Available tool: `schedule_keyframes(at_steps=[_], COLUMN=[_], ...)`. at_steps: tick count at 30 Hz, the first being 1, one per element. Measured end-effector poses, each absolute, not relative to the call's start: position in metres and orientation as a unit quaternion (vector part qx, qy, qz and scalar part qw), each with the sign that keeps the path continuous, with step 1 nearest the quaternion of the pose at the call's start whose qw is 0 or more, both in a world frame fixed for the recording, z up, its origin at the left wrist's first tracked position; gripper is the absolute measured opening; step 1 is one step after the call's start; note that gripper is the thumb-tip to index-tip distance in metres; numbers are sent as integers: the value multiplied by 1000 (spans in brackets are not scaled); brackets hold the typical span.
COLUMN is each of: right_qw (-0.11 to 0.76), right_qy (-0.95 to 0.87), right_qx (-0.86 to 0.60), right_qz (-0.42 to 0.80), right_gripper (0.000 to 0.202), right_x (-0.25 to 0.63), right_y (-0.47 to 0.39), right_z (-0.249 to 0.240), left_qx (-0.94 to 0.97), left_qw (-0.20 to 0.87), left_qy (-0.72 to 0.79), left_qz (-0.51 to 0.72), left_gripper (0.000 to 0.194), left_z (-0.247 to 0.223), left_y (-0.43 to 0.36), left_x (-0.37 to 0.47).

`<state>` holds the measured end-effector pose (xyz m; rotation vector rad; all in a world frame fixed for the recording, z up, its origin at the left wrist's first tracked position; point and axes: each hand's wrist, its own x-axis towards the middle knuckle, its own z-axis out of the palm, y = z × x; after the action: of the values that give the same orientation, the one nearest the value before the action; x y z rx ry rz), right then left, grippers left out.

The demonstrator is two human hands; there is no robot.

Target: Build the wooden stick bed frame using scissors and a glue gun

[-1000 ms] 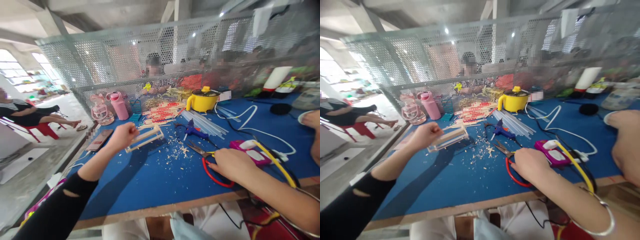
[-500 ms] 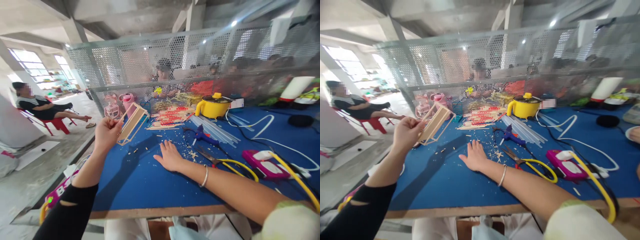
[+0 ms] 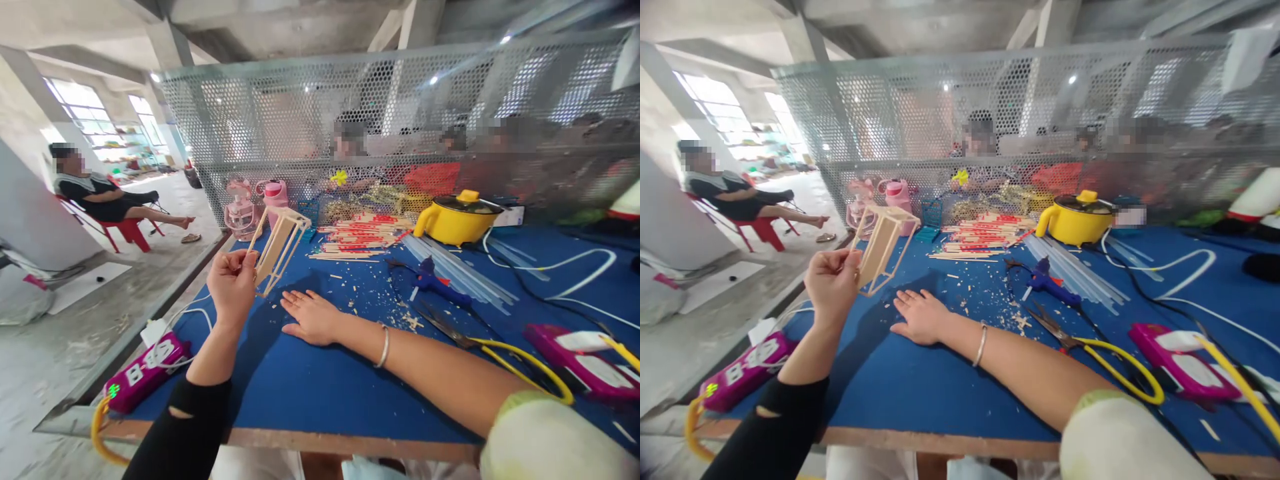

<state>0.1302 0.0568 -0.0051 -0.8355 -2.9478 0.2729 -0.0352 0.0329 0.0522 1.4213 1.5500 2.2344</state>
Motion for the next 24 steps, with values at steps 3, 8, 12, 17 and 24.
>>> schedule_keyframes(at_steps=[3,8,12,17,24], right_qw=[28,24,46,53,65], right_qy=[-939,-904,-880,-903,-936], right_qx=[-334,-420,-467,-407,-297], right_qz=[81,73,81,123,179], right_gripper=[71,62,63,52,43], right_x=[168,214,203,198,245], right_y=[54,58,91,121,74], right_z=[-2,9,6,-6,-4], left_qx=[477,500,534,620,746], left_qw=[36,34,1,-106,-187], left_qy=[511,514,531,540,489], left_qz=[714,696,658,560,411], left_gripper=[36,35,35,29,20], left_z=[49,45,39,28,8], left_y=[33,35,31,31,63], left_x=[-31,-21,-14,-16,-4])
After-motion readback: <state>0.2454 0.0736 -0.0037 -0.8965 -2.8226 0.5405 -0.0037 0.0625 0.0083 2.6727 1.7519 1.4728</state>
